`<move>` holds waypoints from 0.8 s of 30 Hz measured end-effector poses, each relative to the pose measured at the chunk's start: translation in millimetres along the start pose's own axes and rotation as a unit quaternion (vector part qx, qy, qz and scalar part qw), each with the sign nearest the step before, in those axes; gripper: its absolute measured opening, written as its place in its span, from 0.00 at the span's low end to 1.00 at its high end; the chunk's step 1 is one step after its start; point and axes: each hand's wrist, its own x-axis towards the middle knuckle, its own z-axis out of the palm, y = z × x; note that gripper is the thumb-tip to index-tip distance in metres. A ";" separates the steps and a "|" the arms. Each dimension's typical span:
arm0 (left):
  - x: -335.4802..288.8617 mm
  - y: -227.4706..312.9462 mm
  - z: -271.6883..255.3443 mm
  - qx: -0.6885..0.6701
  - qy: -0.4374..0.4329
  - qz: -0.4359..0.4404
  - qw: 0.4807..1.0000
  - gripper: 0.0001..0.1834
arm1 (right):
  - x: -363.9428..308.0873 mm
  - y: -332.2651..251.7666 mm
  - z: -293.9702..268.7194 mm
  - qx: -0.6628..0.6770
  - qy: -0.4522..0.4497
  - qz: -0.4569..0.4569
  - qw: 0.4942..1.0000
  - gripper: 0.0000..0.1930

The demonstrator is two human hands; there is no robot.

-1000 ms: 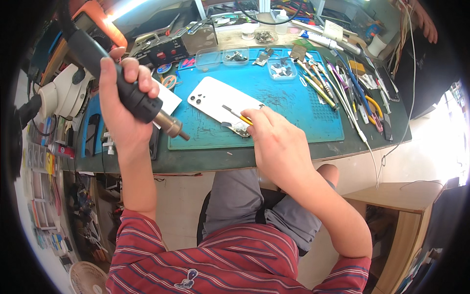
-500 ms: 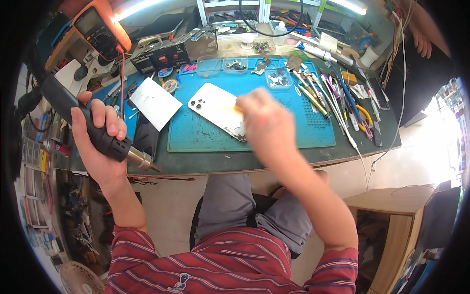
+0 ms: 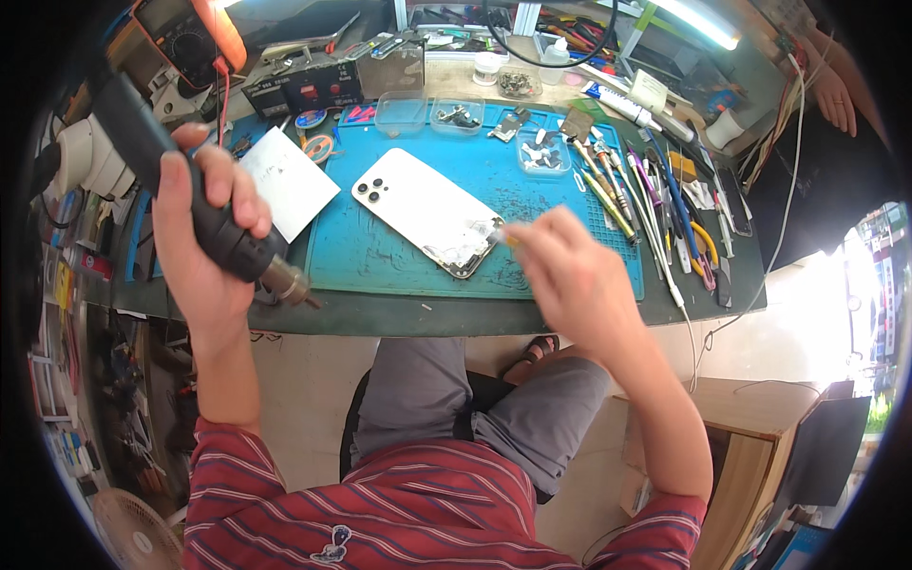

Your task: The person uses a hot air gun and tweezers to remove small components from the back of a white smartphone. They heat specific areas on the device and carefully lift off parts, placing them on the workbench.

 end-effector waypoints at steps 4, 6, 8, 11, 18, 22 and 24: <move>9.6 -21.3 19.2 0.026 -0.030 0.003 0.999 0.19 | -12.1 -14.4 -1.7 -0.073 -0.010 -0.087 0.994 0.21; 13.8 -35.6 27.0 0.004 -0.039 0.018 0.999 0.19 | -14.0 -15.3 -0.9 -0.073 -0.017 -0.077 0.994 0.21; 18.0 -44.8 29.9 -0.003 -0.056 0.035 0.998 0.18 | -12.7 -15.7 0.0 -0.069 -0.025 -0.075 0.994 0.22; 20.3 -52.8 35.0 -0.004 -0.048 0.038 0.998 0.18 | -11.4 -15.3 1.4 -0.062 -0.037 -0.076 0.995 0.22; 15.3 -71.0 39.8 -0.010 -0.039 0.042 0.998 0.16 | -12.8 -20.5 2.8 -0.052 -0.027 -0.054 0.997 0.22; 13.0 -77.6 40.0 -0.019 -0.049 0.048 0.997 0.15 | -11.4 -22.8 4.7 -0.053 -0.038 -0.050 0.997 0.22; 11.0 -77.8 40.0 -0.005 -0.047 0.046 0.998 0.15 | -10.3 -23.6 6.5 -0.054 -0.045 -0.050 0.996 0.22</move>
